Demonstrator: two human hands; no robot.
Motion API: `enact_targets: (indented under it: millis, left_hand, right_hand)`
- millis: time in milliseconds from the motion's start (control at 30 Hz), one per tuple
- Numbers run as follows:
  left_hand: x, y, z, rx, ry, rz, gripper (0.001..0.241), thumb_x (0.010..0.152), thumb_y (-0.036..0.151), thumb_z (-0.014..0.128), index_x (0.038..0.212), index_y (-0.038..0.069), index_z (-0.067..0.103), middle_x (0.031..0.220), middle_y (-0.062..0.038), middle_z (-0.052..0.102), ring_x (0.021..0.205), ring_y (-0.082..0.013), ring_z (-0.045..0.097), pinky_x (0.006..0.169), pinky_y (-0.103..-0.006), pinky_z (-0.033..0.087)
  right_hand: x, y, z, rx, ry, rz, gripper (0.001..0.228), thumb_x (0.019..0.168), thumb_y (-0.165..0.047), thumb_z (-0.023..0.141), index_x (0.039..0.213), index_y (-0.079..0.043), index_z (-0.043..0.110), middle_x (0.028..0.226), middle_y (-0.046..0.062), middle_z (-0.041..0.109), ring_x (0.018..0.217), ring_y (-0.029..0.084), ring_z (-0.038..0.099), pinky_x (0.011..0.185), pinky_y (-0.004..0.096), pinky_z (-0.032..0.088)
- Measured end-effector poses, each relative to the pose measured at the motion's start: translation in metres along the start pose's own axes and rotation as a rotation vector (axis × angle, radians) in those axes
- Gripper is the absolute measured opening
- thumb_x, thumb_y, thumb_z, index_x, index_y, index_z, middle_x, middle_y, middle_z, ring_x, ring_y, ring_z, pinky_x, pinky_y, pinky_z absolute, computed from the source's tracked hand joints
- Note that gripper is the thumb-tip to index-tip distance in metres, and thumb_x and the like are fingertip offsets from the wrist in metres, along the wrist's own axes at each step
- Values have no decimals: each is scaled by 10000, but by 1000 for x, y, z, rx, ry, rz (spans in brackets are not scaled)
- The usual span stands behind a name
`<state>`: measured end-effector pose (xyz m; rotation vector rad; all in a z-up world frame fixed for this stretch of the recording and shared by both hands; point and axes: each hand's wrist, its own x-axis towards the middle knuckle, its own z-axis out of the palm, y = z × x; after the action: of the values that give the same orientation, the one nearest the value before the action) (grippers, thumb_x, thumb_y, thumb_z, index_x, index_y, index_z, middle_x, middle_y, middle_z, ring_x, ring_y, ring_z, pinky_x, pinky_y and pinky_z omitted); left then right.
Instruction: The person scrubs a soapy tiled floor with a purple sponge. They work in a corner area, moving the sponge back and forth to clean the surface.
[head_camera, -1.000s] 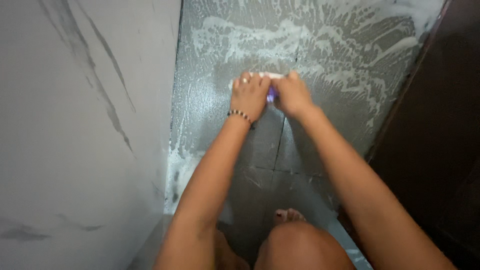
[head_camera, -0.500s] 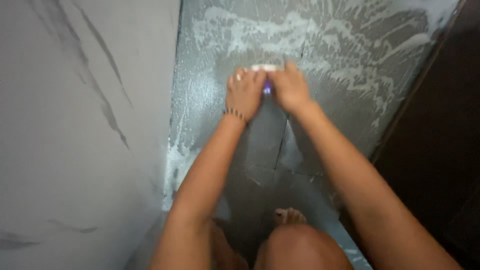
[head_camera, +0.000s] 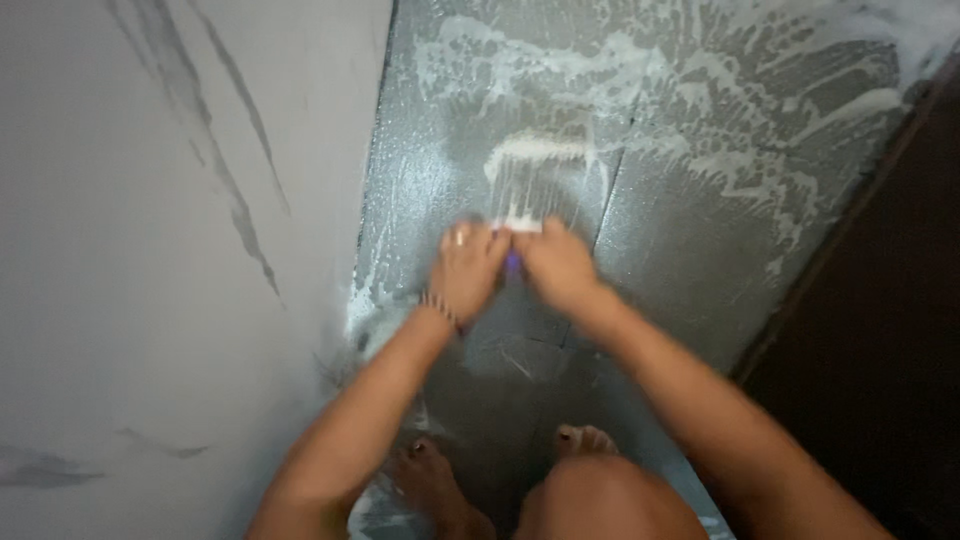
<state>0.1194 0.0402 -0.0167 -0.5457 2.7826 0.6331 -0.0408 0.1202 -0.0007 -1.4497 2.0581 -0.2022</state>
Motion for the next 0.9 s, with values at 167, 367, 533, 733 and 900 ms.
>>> enact_targets:
  millis: [167,367,533,733,900]
  left_hand:
    - [85,-31,-57,196,280,2,383,926,254,655,1285,219,525,1068,-85,600,1144,-392,534,910,-558,446]
    - [34,-11,-32,40,167,-149,263,1005,234,524,1268,226,534,1178,-35,653,1243,-362,526,1050,-555,414]
    - [-46,-12,26,95,158,-53,425,944,193,563,1358,95,564,988,-110,654,1072,-365,598,915,-501,477]
    - [24,-52,-24,471,372,10,301,1025,203,516,1316,216,593,1116,-73,634,1168,-330,558,1020,-492,437]
    - [79,-65,-83,184,314,-138,296,1012,226,478,1305,226,522,1009,-39,591,1077,-306,533,897,-478,449]
  right_hand:
    - [64,-1,-45,92,54,101,151,886,-166,682,1018,-94,691,953,140,631,954,373,657,741,494,568]
    - [28,-5,-3,-147,99,-101,155,818,-133,728,973,-127,723,844,85,714,920,311,668,710,432,582]
    - [-34,-28,54,-197,50,-244,102,846,-92,673,924,-60,729,799,121,737,842,295,679,633,392,571]
    - [53,-27,8,-136,53,-121,85,897,-138,650,960,-104,696,831,106,680,806,308,691,647,426,577]
    - [108,-35,-52,-165,142,-97,284,771,-242,812,1013,-131,713,902,92,735,1014,341,662,752,506,576]
